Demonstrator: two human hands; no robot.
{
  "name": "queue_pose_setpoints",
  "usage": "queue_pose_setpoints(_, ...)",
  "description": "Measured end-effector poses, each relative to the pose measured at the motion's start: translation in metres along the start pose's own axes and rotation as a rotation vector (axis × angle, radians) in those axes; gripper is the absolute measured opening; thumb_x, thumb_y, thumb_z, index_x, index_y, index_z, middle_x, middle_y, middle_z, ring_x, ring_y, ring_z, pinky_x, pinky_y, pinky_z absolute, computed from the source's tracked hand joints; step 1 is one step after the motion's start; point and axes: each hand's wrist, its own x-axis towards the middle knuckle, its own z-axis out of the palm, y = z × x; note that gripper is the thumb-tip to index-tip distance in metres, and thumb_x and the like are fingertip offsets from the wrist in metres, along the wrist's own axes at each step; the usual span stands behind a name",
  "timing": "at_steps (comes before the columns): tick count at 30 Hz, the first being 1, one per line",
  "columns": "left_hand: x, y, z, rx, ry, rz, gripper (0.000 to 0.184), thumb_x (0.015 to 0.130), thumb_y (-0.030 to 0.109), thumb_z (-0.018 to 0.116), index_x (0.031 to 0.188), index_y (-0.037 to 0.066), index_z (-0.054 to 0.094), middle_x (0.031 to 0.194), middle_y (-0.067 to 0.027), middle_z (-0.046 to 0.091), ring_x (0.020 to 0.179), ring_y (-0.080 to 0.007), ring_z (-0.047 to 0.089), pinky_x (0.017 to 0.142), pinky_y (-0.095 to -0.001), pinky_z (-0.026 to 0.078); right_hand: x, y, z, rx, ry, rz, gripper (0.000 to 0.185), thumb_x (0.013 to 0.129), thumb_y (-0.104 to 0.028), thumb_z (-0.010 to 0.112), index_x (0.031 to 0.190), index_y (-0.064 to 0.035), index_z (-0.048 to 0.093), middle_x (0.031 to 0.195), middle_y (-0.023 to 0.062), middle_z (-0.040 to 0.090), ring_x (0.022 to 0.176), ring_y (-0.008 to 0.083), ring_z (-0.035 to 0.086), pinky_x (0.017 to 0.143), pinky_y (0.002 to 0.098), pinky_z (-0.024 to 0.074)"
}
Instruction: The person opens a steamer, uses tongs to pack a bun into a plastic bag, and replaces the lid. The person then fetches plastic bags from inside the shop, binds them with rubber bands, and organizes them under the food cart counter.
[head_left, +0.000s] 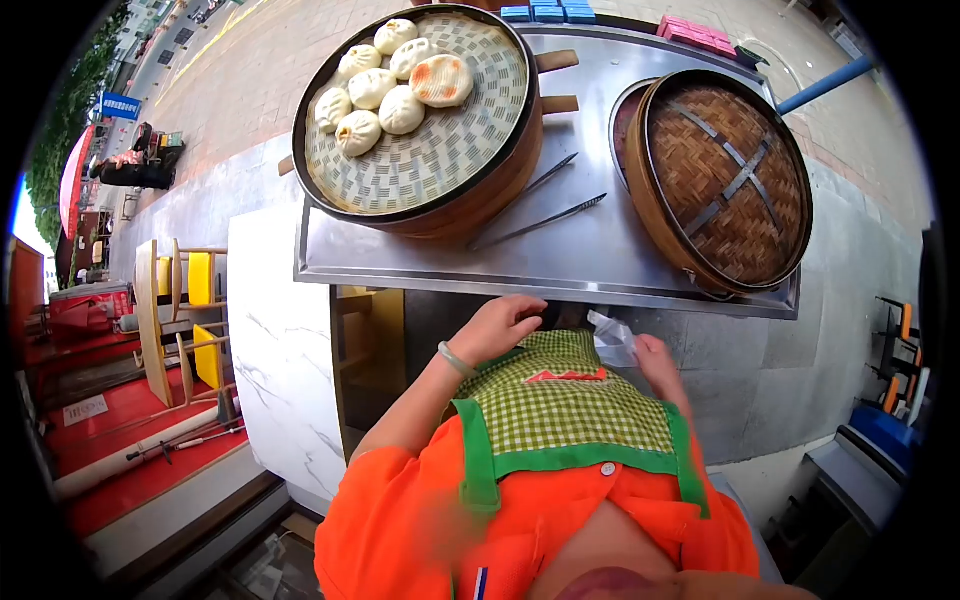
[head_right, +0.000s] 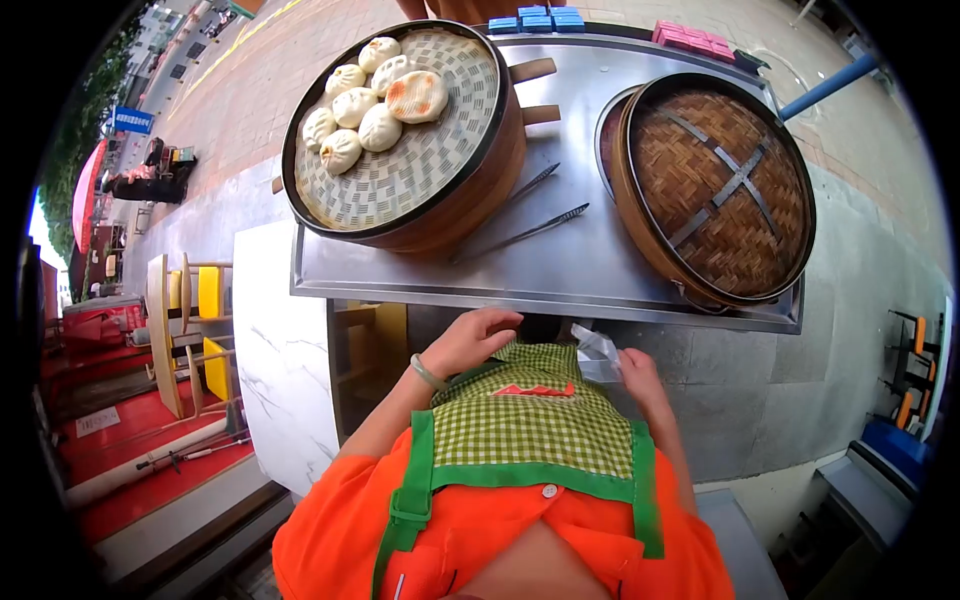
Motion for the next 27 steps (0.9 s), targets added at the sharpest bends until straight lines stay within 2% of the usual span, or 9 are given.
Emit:
queue_pose_setpoints(2,0.01,0.008,0.01,0.195,0.216,0.476,0.037,0.085,0.016,0.063,0.118,0.001,0.06,0.114,-0.0169,0.063,0.098,-0.0283,0.063,0.087,-0.0341,0.05,-0.008,-0.072,0.044,-0.102,-0.22,-0.108,0.026,0.094,-0.022,0.051,0.078,-0.0024,0.059,0.067,-0.0026,0.053,0.062,0.0067,0.045,0.056,0.026,0.0384)
queue_pose_setpoints(5,0.003,0.008,0.004,0.295,0.213,0.548,0.031,0.084,0.017,0.064,0.11,0.0,0.063,0.104,-0.0162,0.066,0.09,-0.0263,0.064,0.08,-0.0322,0.05,-0.005,-0.123,0.079,-0.205,-0.426,-0.195,0.026,0.095,-0.021,0.051,0.08,-0.0014,0.06,0.069,-0.0027,0.054,0.064,0.0061,0.046,0.058,0.0252,0.0397)
queue_pose_setpoints(6,-0.004,0.003,-0.003,0.288,0.234,0.544,0.031,0.084,0.017,0.064,0.11,0.0,0.063,0.104,-0.0162,0.066,0.09,-0.0263,0.064,0.08,-0.0322,0.05,-0.003,-0.132,0.087,-0.237,-0.538,-0.213,0.025,0.095,-0.021,0.051,0.082,-0.001,0.06,0.07,-0.0028,0.055,0.066,0.006,0.047,0.059,0.0247,0.0405)
queue_pose_setpoints(8,-0.023,-0.009,-0.02,-0.027,-0.038,0.098,0.023,0.084,0.017,0.065,0.098,-0.001,0.065,0.09,-0.0159,0.067,0.078,-0.0267,0.063,0.071,-0.0334,0.05,0.002,-0.138,0.101,-0.207,-0.545,-0.229,0.026,0.096,-0.024,0.052,0.087,-0.0015,0.062,0.075,-0.0022,0.057,0.068,0.0058,0.048,0.062,0.024,0.0421)
queue_pose_setpoints(13,-0.061,-0.051,-0.034,-0.325,0.266,-0.004,0.015,0.089,0.013,0.061,0.09,-0.002,0.063,0.073,-0.0013,0.061,0.069,-0.0056,0.052,0.062,-0.0246,0.045,-0.011,-0.174,0.149,-0.188,-0.577,-0.169,0.03,0.096,-0.031,0.055,0.096,-0.0023,0.064,0.082,-0.0022,0.061,0.072,0.0054,0.05,0.064,0.0238,0.0435)
queue_pose_setpoints(18,-0.085,-0.073,-0.049,-0.372,0.461,-0.065,0.016,0.09,0.014,0.061,0.091,-0.002,0.063,0.076,-0.0014,0.062,0.068,-0.0054,0.054,0.059,-0.0229,0.045,-0.001,-0.186,0.181,-0.433,-0.598,-0.21,0.035,0.095,-0.035,0.054,0.083,-0.0045,0.066,0.067,-0.0046,0.055,0.063,0.0049,0.045,0.058,0.0224,0.0378)
queue_pose_setpoints(23,-0.107,-0.085,-0.059,-0.689,0.333,-0.063,0.017,0.09,0.015,0.062,0.099,-0.001,0.064,0.08,0.001,0.061,0.068,-0.0041,0.053,0.059,-0.0216,0.045,-0.001,-0.192,0.203,-0.377,-0.629,-0.097,0.032,0.096,-0.033,0.053,0.085,-0.0059,0.067,0.066,-0.005,0.053,0.063,0.0053,0.044,0.057,0.0237,0.0374)
queue_pose_setpoints(26,-0.112,-0.093,-0.062,-0.666,0.283,-0.019,0.015,0.091,0.014,0.062,0.095,-0.001,0.063,0.078,0.0016,0.061,0.068,-0.0034,0.053,0.059,-0.0208,0.044,0.005,-0.183,0.214,-0.474,-0.536,-0.406,0.027,0.094,-0.029,0.056,0.096,-0.0037,0.065,0.071,-0.0033,0.055,0.065,0.0059,0.046,0.059,0.025,0.0402)
queue_pose_setpoints(27,-0.113,-0.095,-0.063,-0.638,0.272,-0.02,0.015,0.091,0.014,0.062,0.093,0.0,0.062,0.078,0.0018,0.061,0.068,-0.0031,0.053,0.059,-0.0203,0.044,0.002,-0.188,0.219,-0.57,-0.416,-0.71,0.024,0.093,-0.025,0.057,0.1,-0.0026,0.063,0.074,-0.0016,0.057,0.066,0.0068,0.048,0.06,0.0256,0.0414)
